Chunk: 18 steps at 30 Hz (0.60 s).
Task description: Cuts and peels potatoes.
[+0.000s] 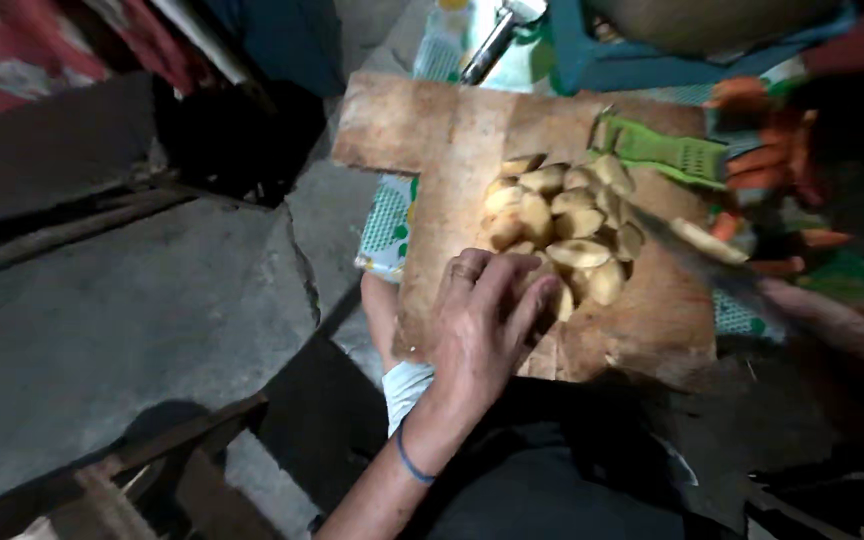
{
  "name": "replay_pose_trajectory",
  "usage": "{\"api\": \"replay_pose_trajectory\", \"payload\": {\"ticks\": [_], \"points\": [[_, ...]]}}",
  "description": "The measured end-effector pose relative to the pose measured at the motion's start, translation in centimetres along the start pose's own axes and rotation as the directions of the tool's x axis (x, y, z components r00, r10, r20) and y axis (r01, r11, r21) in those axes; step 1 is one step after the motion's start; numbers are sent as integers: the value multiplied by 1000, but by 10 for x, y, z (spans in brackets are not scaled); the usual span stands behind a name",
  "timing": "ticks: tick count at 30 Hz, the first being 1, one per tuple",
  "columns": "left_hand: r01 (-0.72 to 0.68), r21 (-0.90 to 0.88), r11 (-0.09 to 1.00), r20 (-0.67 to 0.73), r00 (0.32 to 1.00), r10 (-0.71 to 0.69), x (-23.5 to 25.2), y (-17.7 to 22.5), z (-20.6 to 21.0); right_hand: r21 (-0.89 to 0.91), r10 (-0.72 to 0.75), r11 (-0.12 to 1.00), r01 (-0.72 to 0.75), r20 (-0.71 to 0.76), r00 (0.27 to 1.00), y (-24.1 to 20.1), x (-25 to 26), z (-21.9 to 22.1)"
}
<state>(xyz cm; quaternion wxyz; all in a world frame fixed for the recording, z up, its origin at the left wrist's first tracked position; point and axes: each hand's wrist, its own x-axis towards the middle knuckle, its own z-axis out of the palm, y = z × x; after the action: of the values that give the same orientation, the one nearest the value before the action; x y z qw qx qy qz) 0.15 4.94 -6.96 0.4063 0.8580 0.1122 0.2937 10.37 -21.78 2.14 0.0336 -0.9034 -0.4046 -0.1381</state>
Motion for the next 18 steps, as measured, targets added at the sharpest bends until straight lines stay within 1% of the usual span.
{"api": "replay_pose_trajectory", "payload": {"ticks": [1,2,3,4,5,6,7,8,11,13,14,15,16,17,18], "points": [[-97,23,995,52,994,96,5,9,-1,-21,-36,999,36,-35,999,5,-5,4],[-195,28,980,133,973,189,11,19,-1,-31,-77,997,75,-55,996,11,-9,9],[-276,21,961,244,933,263,15,29,1,-29,-116,993,114,-76,990,15,-13,14],[-338,3,941,361,878,314,20,37,5,-29,-148,989,145,-99,984,17,-15,19],[-373,-17,927,461,820,339,24,43,10,-40,-170,985,166,-126,977,19,-16,23],[-381,-33,924,537,773,338,28,47,16,-54,-188,982,182,-167,968,19,-16,26],[-384,-14,923,586,745,318,31,49,21,-46,-185,983,179,-213,959,19,-17,28],[-384,27,923,613,735,289,34,49,23,-30,-179,984,178,-258,949,19,-19,32],[-431,231,872,611,762,215,46,39,24,26,-151,985,169,-327,933,31,-34,35],[-456,312,833,602,774,199,57,28,19,114,-53,989,97,-337,940,51,-50,34],[-453,318,833,592,781,199,64,26,19,179,31,983,33,-344,938,64,-59,34],[-452,305,838,594,779,203,73,29,20,269,144,962,-45,-361,921,79,-70,36],[-454,276,847,605,767,214,84,37,26,412,295,902,-130,-366,883,95,-81,39],[-467,237,852,619,748,238,95,48,37,614,464,765,-193,-319,826,113,-93,44],[-495,198,846,631,725,277,106,61,55,803,640,552,-226,-234,732,129,-102,51]]}}
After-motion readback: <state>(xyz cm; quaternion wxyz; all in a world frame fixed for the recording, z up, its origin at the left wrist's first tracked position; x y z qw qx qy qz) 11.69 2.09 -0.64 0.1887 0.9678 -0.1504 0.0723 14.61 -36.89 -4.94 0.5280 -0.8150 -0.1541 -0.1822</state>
